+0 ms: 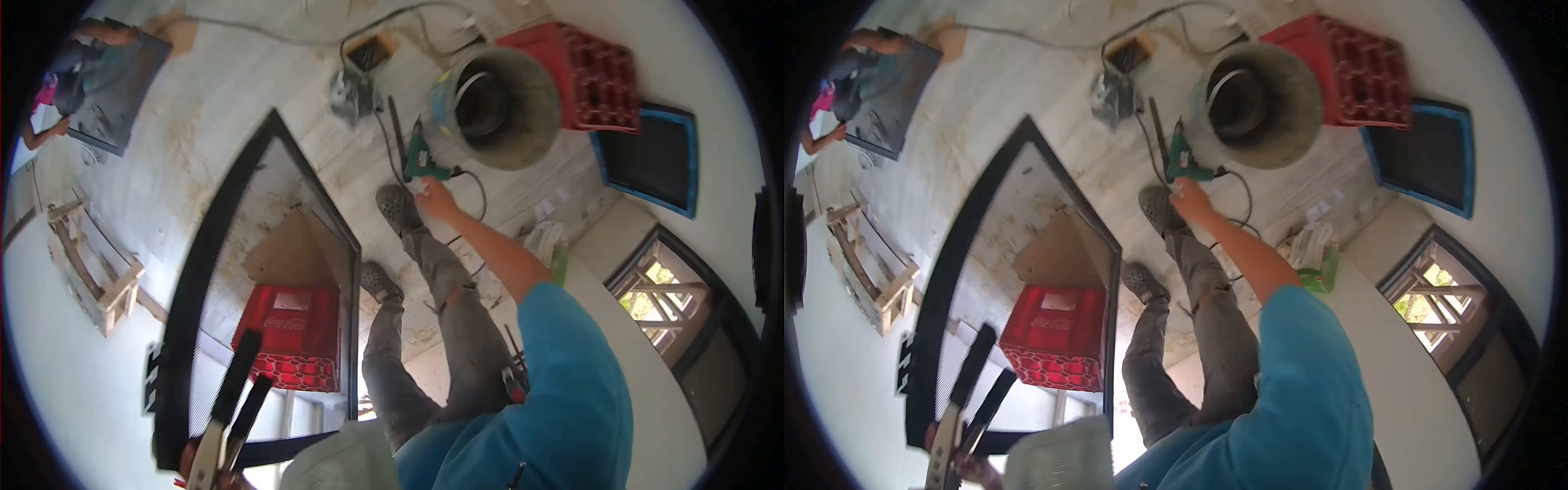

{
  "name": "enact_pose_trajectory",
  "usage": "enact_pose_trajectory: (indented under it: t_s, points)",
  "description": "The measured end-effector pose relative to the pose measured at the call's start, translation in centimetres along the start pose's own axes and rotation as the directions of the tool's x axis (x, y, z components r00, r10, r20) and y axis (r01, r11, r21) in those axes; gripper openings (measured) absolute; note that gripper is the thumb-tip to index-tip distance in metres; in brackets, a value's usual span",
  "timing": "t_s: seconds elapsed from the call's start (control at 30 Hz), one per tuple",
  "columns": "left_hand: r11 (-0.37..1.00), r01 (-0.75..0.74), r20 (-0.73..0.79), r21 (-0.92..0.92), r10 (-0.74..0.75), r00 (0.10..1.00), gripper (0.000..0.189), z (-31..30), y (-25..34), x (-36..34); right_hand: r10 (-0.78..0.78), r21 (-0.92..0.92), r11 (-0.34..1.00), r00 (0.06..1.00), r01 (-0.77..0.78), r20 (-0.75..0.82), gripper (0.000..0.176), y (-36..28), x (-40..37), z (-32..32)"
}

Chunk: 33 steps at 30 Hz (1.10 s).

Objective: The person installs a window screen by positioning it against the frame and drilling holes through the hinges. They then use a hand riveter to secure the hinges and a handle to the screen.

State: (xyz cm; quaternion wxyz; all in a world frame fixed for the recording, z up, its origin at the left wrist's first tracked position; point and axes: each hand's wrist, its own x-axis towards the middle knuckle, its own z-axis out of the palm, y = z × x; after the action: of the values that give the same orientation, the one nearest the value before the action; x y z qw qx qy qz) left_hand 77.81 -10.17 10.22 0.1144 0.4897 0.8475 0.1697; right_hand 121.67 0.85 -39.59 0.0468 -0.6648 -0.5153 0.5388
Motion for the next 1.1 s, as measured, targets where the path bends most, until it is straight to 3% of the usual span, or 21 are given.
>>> enact_pose_trajectory:
  t_s: [0.07, 0.1, 0.13, 0.2, 0.3, 0.4, 0.43, 0.5, 0.6, 0.7, 0.8, 0.87, 1.0, 1.1]
  points:
    - [0.988, 0.048, -0.034, 0.145, -0.044, 0.998, 0.075, 2.0, -1.2, 0.9, -0.060, -0.305, 0.952, 0.991, 0.020, -0.122, 0.081, 7.6, 7.7, 4.1]
    - [0.975, 0.064, -0.052, 0.212, -0.054, 0.997, 0.075, 2.9, -1.4, 1.2, 0.181, -0.356, 0.916, 0.982, -0.186, -0.049, 0.097, 6.7, 10.7, 3.4]
    - [0.961, 0.077, -0.063, 0.266, -0.062, 0.996, 0.075, 3.8, -1.7, 1.6, 0.296, -0.291, 0.894, 0.937, -0.341, -0.188, 0.104, 6.0, 12.9, 4.1]
    - [0.934, 0.085, -0.069, 0.347, -0.065, 0.995, 0.076, 5.5, -2.3, 2.7, 0.438, -0.210, 0.845, 0.861, -0.492, -0.257, 0.109, 6.6, 16.4, 6.1]
    - [0.907, 0.061, -0.063, 0.416, -0.038, 0.997, 0.077, 6.0, -2.5, 3.6, 0.329, -0.195, 0.879, 0.848, -0.436, -0.415, 0.109, 9.4, 17.3, 8.3]
    - [0.904, 0.019, -0.068, 0.428, 0.012, 0.998, 0.079, 3.3, -2.1, 3.3, 0.295, -0.024, 0.951, 0.926, -0.309, -0.234, 0.105, 9.6, 13.6, 5.9]
    - [0.910, 0.002, -0.082, 0.414, 0.035, 0.996, 0.080, 2.0, -1.9, 3.0, 0.207, -0.029, 0.974, 0.930, -0.227, -0.304, 0.104, 9.3, 10.9, 5.3]
    - [0.930, -0.037, -0.100, 0.366, 0.079, 0.992, 0.081, -0.8, -1.5, 2.5, 0.222, 0.028, 0.975, 0.949, -0.221, -0.225, 0.103, 6.8, 4.5, 2.0]
    - [0.941, -0.213, -0.089, 0.262, 0.243, 0.966, 0.084, -6.0, -1.2, 1.1, 0.234, -0.018, 0.972, 0.971, -0.233, 0.048, 0.106, 3.1, -7.1, -4.1]
    - [0.781, -0.604, -0.079, 0.160, 0.620, 0.781, 0.060, -10.7, 1.7, -1.6, 0.193, 0.008, 0.980, 0.966, -0.197, 0.170, 0.091, -3.1, -22.6, -10.1]
    - [0.689, -0.725, -0.178, -0.009, 0.712, 0.679, 0.057, -15.2, 1.7, -5.3, 0.218, -0.065, 0.975, 0.966, -0.211, 0.137, 0.087, -6.9, -36.6, -10.8]
    - [0.580, -0.805, -0.210, -0.125, 0.777, 0.593, 0.055, -17.7, 3.4, -7.3, 0.154, -0.156, 0.978, 0.983, -0.137, 0.103, 0.075, -7.2, -43.1, -8.3]
    - [0.384, -0.879, -0.224, -0.281, 0.865, 0.450, 0.059, -20.8, 6.5, -11.3, 0.161, -0.459, 0.887, 0.965, -0.050, 0.206, 0.082, -6.9, -50.0, 0.3]
    - [0.423, -0.809, -0.082, -0.409, 0.865, 0.494, 0.061, -21.9, 8.5, -12.1, 0.177, -0.554, 0.829, 0.901, 0.081, 0.397, 0.064, -6.0, -52.9, 7.8]
